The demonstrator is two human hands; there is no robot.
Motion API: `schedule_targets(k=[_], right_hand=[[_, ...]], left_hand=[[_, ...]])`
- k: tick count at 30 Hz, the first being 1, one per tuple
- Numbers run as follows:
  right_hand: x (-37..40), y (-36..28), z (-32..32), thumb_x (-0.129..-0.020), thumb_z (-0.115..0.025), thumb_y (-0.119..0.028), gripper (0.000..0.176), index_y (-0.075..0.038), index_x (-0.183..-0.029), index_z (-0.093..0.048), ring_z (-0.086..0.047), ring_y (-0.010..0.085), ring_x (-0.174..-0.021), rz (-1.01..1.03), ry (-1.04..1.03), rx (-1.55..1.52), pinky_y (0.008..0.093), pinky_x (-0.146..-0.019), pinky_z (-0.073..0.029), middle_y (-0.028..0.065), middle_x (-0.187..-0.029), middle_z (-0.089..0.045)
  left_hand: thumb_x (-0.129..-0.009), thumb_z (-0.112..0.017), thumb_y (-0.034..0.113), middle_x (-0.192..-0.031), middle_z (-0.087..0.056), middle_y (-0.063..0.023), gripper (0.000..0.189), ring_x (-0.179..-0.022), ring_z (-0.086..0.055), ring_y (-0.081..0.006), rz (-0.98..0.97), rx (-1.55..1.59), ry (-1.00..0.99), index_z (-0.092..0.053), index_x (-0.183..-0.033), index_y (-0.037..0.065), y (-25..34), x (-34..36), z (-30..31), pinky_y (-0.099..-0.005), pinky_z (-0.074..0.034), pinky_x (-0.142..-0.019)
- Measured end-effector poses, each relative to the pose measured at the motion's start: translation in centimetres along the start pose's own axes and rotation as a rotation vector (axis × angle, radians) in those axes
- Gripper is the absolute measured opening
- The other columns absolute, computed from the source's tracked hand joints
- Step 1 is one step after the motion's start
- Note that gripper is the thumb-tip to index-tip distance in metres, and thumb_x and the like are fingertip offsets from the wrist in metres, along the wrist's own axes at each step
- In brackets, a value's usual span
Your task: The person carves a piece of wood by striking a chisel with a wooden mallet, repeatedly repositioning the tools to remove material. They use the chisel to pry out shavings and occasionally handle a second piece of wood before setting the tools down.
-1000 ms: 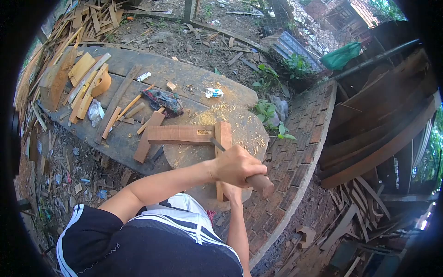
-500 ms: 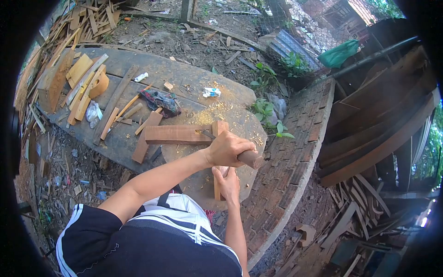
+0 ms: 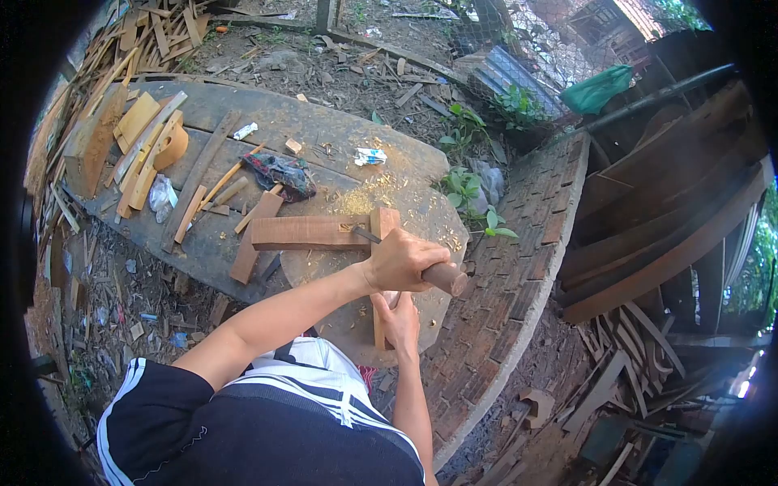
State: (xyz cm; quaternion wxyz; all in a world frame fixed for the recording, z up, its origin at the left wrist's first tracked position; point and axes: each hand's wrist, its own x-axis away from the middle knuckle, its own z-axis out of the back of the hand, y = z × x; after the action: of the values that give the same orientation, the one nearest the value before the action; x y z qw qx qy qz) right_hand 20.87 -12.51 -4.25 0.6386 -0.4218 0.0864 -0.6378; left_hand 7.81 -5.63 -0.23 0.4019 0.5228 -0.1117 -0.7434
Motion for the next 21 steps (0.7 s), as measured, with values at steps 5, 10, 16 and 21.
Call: schedule_targets(k=[5,10,16,21], right_hand=[[-0.5,2.2,-0.6,-0.082,-0.066,-0.043,0.061,0.001,-0.122,-0.05,-0.063,0.0363,-0.097,0.078,0.071,-0.234,0.0447,-0.085,-0.046,0.0248,-0.107,-0.064],[2.3,-0.6,4.6,-0.087,-0.056,-0.042,0.052,-0.002,-0.118,-0.046,-0.053,0.014,-0.056,0.144,0.675,-0.626,0.0252,-0.051,-0.046,0.0062,-0.076,-0.054],[6.2,-1.6,6.4,-0.078,-0.064,-0.026,0.065,0.003,-0.129,-0.036,-0.058,0.0166,-0.082,0.34,0.715,-0.545,0.0326,-0.07,-0.05,0.0135,-0.099,-0.055],[7.3,-4.2,9.0,-0.077,-0.066,-0.028,0.07,0.003,-0.131,-0.034,-0.059,0.0186,-0.082,0.296,0.434,-0.455,0.0328,-0.072,-0.051,0.0105,-0.094,-0.054]], left_hand=[[-0.065,-0.072,0.018,-0.072,-0.064,-0.0021,0.026,-0.065,-0.067,-0.0229,0.042,0.008,-0.003,-0.059,-0.087,0.015,-0.5,-0.6,-0.3,-0.0362,-0.051,-0.053],[-0.063,-0.072,0.017,-0.074,-0.066,-0.0018,0.028,-0.067,-0.067,-0.0226,0.07,-0.03,-0.027,-0.061,-0.089,0.014,-0.3,-0.6,-0.3,-0.0358,-0.051,-0.054],[-0.069,-0.069,0.022,-0.067,-0.062,-0.004,0.019,-0.06,-0.066,-0.0243,0.037,-0.012,0.046,-0.057,-0.081,0.015,-0.7,-0.7,-0.5,-0.038,-0.049,-0.05],[-0.063,-0.073,0.016,-0.068,-0.064,-0.0032,0.021,-0.064,-0.066,-0.0238,0.074,-0.086,-0.002,-0.061,-0.081,0.014,-1.8,-0.5,1.1,-0.036,-0.05,-0.052]])
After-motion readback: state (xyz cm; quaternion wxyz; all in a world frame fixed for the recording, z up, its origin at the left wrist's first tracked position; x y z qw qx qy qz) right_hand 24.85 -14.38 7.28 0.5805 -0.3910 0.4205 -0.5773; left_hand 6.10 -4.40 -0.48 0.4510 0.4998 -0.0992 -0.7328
